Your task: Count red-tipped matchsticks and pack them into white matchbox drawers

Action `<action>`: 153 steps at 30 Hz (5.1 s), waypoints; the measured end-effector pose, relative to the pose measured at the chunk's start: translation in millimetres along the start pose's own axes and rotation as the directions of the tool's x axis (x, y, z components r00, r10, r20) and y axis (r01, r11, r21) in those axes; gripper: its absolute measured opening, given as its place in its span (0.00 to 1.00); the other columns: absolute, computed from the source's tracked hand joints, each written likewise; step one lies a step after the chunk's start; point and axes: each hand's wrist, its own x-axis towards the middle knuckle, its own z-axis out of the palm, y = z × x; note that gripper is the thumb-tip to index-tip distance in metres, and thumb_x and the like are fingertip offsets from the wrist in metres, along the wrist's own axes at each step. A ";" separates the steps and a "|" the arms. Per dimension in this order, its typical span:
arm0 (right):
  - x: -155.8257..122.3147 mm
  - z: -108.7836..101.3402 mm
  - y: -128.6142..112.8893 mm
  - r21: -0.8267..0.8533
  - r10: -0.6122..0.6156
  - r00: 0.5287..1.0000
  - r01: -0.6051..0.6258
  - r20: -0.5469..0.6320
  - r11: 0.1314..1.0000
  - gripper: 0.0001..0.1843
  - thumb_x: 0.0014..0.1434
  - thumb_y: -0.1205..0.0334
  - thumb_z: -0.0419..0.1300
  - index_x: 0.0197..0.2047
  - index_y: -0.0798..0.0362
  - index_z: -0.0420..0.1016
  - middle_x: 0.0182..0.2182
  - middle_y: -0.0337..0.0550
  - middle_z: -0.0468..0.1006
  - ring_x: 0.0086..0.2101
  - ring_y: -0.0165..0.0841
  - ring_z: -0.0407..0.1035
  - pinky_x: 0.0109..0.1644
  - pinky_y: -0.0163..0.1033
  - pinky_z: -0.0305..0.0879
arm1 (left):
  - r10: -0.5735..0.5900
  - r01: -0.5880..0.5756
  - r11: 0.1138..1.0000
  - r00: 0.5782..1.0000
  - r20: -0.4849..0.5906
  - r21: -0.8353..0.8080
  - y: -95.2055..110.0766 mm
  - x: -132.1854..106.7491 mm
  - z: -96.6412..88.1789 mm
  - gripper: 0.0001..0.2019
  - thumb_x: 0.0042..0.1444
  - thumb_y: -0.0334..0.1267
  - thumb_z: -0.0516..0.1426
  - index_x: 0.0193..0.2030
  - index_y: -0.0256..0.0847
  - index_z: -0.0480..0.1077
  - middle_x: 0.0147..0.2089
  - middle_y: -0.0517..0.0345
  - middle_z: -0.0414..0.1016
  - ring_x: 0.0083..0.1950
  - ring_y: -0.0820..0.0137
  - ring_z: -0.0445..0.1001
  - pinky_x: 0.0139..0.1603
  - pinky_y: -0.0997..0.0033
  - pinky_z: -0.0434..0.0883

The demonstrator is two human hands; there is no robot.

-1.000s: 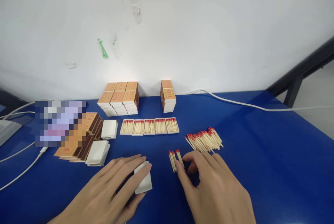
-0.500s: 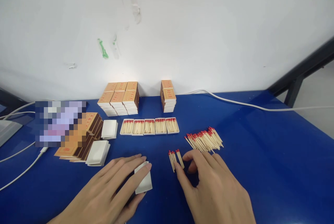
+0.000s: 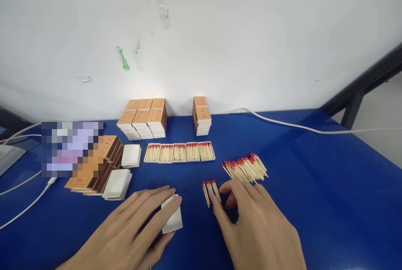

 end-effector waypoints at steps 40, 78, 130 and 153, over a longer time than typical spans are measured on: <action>10.5 -0.6 6.2 -0.210 -0.045 0.992 0.019 -0.117 0.978 0.28 0.83 0.44 0.45 0.49 0.48 0.83 0.43 0.50 0.88 0.41 0.50 0.83 0.34 0.49 0.71 | 0.009 -0.010 1.000 1.000 0.008 0.016 -0.7 -1.2 0.8 0.19 0.79 0.30 0.55 0.71 0.28 0.77 0.63 0.38 0.87 0.63 0.48 0.88 0.56 0.50 0.88; -6.6 -2.7 10.7 -0.041 0.036 0.999 -0.036 0.007 0.999 0.33 0.77 0.28 0.50 0.36 0.39 0.84 0.32 0.41 0.86 0.28 0.41 0.81 0.23 0.42 0.72 | 0.006 -0.006 1.000 1.000 0.007 0.014 0.0 -0.1 0.1 0.18 0.79 0.30 0.55 0.70 0.29 0.77 0.62 0.38 0.88 0.62 0.48 0.89 0.57 0.51 0.88; 15.2 -4.0 -1.5 0.164 0.288 0.937 -0.322 0.199 0.932 0.23 0.63 0.31 0.60 0.32 0.37 0.86 0.34 0.40 0.88 0.31 0.43 0.81 0.32 0.46 0.73 | 0.012 -0.012 0.999 1.000 -0.003 0.030 -0.4 -2.0 1.6 0.18 0.80 0.31 0.54 0.70 0.29 0.76 0.62 0.38 0.87 0.62 0.49 0.89 0.56 0.51 0.88; 8.7 -3.8 7.6 0.203 0.217 0.958 -0.254 0.187 0.946 0.19 0.66 0.38 0.63 0.35 0.40 0.87 0.33 0.42 0.88 0.28 0.39 0.79 0.28 0.41 0.72 | 0.000 0.000 1.000 1.000 0.001 0.026 -0.8 -1.5 2.5 0.19 0.80 0.30 0.54 0.70 0.30 0.77 0.63 0.40 0.88 0.62 0.50 0.89 0.57 0.51 0.87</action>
